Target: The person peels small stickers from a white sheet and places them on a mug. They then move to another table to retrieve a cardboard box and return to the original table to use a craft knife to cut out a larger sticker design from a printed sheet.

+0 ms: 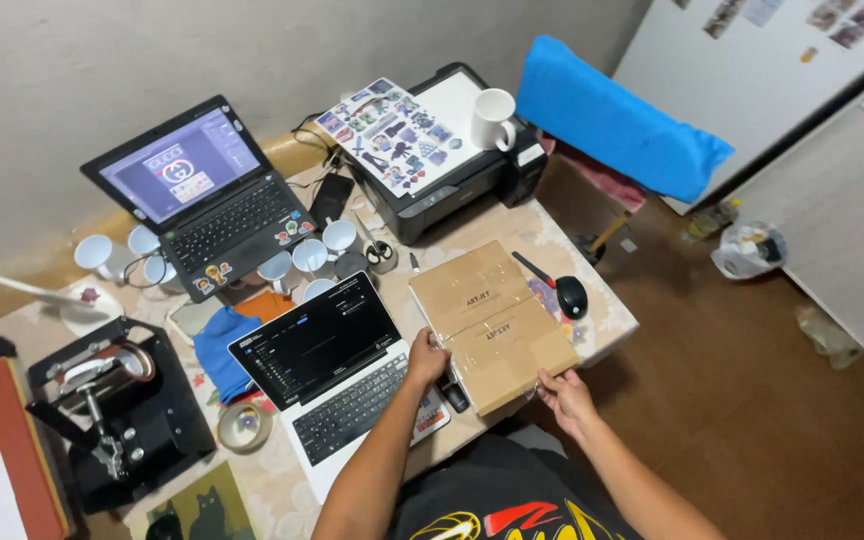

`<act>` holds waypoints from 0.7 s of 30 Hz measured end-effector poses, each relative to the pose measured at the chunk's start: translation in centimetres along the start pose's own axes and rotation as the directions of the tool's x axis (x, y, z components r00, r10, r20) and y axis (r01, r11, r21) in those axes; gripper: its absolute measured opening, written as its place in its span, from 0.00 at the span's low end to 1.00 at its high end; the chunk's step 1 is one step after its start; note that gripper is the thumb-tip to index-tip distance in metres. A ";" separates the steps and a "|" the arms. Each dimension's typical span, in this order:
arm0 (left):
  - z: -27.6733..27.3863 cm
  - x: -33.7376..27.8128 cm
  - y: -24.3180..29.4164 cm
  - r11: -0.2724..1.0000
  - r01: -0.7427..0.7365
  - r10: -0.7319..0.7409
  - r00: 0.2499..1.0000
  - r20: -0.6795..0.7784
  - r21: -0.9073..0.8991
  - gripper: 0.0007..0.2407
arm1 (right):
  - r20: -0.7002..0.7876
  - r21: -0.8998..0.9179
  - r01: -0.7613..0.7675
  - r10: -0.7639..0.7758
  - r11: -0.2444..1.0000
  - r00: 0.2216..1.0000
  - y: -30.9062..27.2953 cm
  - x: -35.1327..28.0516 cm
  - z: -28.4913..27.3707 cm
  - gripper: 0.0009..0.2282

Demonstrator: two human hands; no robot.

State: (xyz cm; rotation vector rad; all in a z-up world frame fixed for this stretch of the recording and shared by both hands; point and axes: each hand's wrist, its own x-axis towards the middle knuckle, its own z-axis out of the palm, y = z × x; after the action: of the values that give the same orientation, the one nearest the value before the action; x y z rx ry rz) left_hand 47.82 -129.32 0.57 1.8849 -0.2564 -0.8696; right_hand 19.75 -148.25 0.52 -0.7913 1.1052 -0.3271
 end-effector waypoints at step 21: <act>-3.1 11.9 23.7 0.999 -0.036 0.017 0.627 -0.779 -0.006 0.19 | 0.196 -0.882 0.019 0.331 0.471 0.923 -19.6 8.7 1.7 0.10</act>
State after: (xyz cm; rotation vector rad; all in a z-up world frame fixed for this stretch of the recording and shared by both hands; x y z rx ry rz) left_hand 63.02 -144.63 16.23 2.0495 0.2720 0.0445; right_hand 27.83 -166.25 9.03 -1.5830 0.9545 0.6242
